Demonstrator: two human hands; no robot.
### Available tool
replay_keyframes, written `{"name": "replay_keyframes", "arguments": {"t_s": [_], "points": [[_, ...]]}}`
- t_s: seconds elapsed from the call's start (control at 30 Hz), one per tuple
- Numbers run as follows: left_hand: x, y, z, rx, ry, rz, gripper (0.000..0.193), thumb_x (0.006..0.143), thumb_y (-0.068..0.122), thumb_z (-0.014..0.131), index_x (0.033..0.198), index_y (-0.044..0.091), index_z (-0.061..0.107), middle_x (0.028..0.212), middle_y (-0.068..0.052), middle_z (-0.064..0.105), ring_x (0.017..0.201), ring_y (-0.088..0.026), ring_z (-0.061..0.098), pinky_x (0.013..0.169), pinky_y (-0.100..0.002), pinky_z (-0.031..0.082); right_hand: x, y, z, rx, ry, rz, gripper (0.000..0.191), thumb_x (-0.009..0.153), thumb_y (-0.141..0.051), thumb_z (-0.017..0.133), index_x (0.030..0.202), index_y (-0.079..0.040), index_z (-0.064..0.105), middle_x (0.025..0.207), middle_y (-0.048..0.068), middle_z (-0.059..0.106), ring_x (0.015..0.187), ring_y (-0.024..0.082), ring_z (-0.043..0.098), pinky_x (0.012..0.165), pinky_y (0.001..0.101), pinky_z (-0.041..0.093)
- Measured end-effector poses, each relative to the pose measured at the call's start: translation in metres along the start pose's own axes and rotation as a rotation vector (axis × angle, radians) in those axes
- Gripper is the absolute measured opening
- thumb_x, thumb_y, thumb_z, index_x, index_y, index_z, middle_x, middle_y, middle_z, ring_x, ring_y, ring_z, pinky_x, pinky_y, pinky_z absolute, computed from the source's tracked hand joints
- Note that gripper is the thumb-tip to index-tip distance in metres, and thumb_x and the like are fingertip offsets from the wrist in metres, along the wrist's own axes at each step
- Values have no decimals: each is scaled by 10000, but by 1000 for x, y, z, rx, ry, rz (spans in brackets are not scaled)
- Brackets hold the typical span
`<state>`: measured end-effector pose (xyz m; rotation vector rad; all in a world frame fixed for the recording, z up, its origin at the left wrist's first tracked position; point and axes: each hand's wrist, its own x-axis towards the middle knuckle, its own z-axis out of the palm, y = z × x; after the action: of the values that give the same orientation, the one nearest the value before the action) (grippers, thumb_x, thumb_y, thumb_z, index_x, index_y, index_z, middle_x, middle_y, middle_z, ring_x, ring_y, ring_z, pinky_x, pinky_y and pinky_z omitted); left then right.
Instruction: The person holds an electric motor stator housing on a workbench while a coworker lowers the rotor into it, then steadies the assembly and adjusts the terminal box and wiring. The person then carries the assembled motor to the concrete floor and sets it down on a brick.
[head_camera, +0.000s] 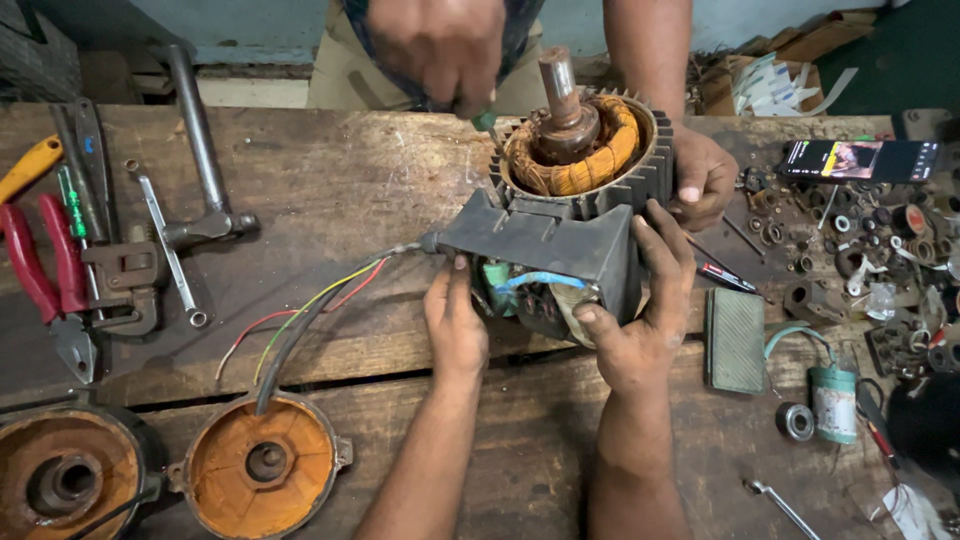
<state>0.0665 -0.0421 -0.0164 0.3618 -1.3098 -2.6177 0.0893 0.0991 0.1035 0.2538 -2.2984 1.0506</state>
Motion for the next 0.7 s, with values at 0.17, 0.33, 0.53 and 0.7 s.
{"name": "replay_keyframes", "arguments": {"t_s": [0.17,0.33,0.53,0.7], "points": [[1,4,3,-84,-21,-31,438,1083,282,502,1294,-75,642,1275,-106,693,1177,-177,609,1078,-319,423,-1,1,1,-9,3,-9,880,911,-668,705,1511,-47,537,1564,194,474,1485,333,444,1296,478,332],[1,5,1,-51,-25,-8,439,1087,289,504,1284,-76,648,1263,-104,695,1167,-175,608,1073,-318,425,-2,1,2,8,2,3,886,891,-666,722,1505,-51,547,1564,200,474,1482,337,442,1291,483,335],[2,2,1,-89,-16,-26,429,1087,291,507,1266,-69,657,1226,-101,700,1132,-180,614,1048,-325,439,-2,1,3,11,2,12,893,879,-665,729,1507,-55,548,1565,196,468,1487,337,442,1289,482,337],[3,0,0,-16,-14,34,421,1080,287,504,1251,-65,659,1231,-92,702,1141,-169,610,1056,-311,431,-2,2,3,29,-2,13,898,885,-666,735,1513,-54,540,1572,197,452,1495,339,438,1282,478,357]]}}
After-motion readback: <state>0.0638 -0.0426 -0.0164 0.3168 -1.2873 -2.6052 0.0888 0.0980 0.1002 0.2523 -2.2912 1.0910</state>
